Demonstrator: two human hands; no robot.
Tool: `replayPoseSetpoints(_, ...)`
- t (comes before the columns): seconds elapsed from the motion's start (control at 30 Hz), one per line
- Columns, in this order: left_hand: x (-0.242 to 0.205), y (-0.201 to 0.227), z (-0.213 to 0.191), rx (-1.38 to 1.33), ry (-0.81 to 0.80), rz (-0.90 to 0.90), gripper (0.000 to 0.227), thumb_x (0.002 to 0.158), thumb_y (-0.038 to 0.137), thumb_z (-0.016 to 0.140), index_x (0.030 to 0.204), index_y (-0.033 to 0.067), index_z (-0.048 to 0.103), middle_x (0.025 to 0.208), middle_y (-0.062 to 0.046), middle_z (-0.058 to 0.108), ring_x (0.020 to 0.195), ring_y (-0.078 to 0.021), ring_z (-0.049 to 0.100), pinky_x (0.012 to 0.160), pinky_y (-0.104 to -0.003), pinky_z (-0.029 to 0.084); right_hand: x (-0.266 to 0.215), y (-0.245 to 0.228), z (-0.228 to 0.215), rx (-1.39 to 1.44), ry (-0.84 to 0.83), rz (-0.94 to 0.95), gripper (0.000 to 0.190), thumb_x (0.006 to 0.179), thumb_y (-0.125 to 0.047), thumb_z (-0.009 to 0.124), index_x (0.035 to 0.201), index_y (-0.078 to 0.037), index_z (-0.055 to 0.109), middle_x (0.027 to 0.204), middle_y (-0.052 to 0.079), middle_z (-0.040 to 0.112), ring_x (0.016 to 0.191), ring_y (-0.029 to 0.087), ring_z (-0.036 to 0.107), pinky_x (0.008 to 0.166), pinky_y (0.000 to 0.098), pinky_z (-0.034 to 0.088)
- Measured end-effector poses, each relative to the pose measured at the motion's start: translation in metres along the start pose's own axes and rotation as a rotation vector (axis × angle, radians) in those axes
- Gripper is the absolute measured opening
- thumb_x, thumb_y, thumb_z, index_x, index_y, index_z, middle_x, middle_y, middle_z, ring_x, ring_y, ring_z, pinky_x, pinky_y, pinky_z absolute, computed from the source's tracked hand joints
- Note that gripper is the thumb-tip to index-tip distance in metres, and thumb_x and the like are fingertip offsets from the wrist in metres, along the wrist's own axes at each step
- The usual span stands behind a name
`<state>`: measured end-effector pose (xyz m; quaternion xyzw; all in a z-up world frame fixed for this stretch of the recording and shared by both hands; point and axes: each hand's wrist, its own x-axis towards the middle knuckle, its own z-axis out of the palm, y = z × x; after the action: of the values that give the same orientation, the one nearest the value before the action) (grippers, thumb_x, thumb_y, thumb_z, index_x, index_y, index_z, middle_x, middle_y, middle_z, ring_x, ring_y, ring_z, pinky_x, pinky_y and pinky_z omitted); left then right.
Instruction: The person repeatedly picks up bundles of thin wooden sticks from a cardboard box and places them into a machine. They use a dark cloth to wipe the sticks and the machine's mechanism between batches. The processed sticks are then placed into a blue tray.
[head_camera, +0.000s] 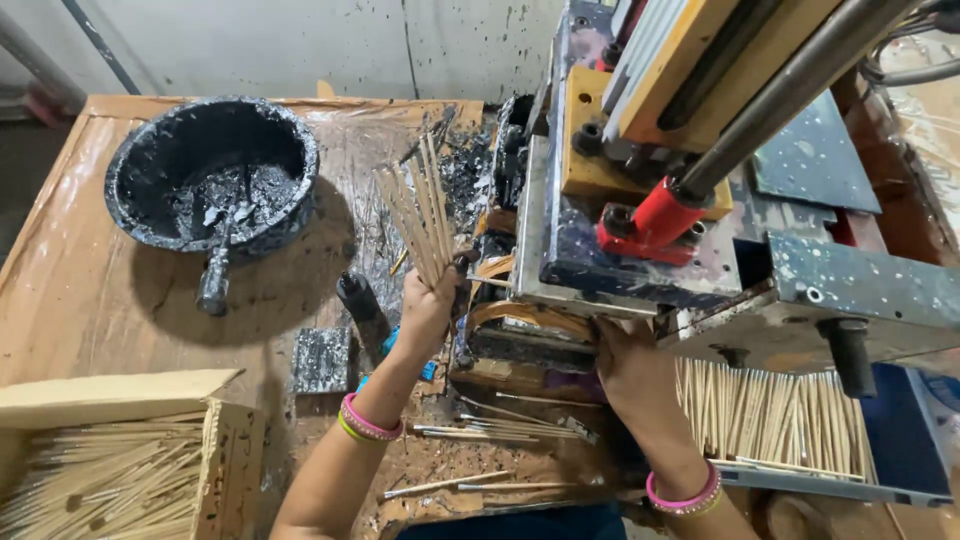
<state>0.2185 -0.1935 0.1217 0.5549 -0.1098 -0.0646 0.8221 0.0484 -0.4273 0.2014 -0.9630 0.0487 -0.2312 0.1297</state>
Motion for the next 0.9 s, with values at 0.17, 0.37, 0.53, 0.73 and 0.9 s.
replayPoseSetpoints(0.17, 0.005, -0.017, -0.009, -0.047, 0.045, -0.005, 0.012, 0.101, 0.005, 0.059, 0.092, -0.0001, 0.064, 0.067, 0.005, 0.049, 0.053, -0.0053, 0.041, 0.046, -0.026, 0.031, 0.008, -0.009, -0.009, 0.001, -0.046, 0.03, 0.025, 0.097, -0.015, 0.062, 0.12, -0.015, 0.072, 0.117, 0.011, 0.068, 0.087, 0.037, 0.07, 0.065, 0.0449, 0.055)
replayPoseSetpoints(0.37, -0.019, 0.002, -0.02, 0.087, 0.042, 0.08, 0.024, 0.107, 0.011, 0.056, 0.089, 0.0008, 0.069, 0.063, 0.004, 0.046, 0.051, -0.0043, 0.037, 0.045, -0.025, 0.026, 0.011, -0.017, -0.021, 0.094, 0.101, -0.226, 0.029, 0.096, -0.014, 0.06, 0.123, -0.011, 0.07, 0.121, 0.014, 0.068, 0.096, 0.035, 0.069, 0.064, 0.0394, 0.055)
replayPoseSetpoints(0.53, -0.08, 0.043, -0.034, 0.216, 0.149, 0.145, 0.035, 0.097, 0.007, 0.049, 0.132, 0.0048, 0.057, 0.078, 0.001, 0.065, 0.05, -0.006, 0.05, 0.038, -0.025, 0.037, -0.046, -0.007, -0.056, 0.11, 0.212, -0.21, 0.033, 0.082, -0.007, 0.067, 0.114, -0.009, 0.075, 0.115, 0.01, 0.073, 0.094, 0.033, 0.069, 0.083, 0.0418, 0.056)
replayPoseSetpoints(0.73, -0.158, 0.0, -0.123, 0.354, 0.148, 0.027, 0.028, 0.11, 0.002, 0.052, 0.133, -0.0007, 0.068, 0.087, -0.004, 0.065, 0.07, -0.0142, 0.055, 0.059, -0.025, 0.044, -0.166, 0.078, -0.065, 0.168, 0.202, 0.607, 0.03, 0.085, 0.0, 0.075, 0.115, -0.001, 0.073, 0.099, 0.016, 0.072, 0.075, 0.028, 0.07, 0.068, 0.0367, 0.054)
replayPoseSetpoints(0.9, -0.159, 0.017, -0.049, 0.689, -0.396, 0.185, 0.013, 0.092, 0.0, 0.064, 0.103, 0.0051, 0.071, 0.089, -0.008, 0.075, 0.066, -0.0155, 0.065, 0.055, -0.029, 0.052, -0.162, 0.042, -0.046, 0.725, 0.093, 0.394, 0.051, 0.083, -0.004, 0.074, 0.133, -0.003, 0.065, 0.099, 0.009, 0.074, 0.087, 0.015, 0.069, 0.078, 0.0255, 0.056)
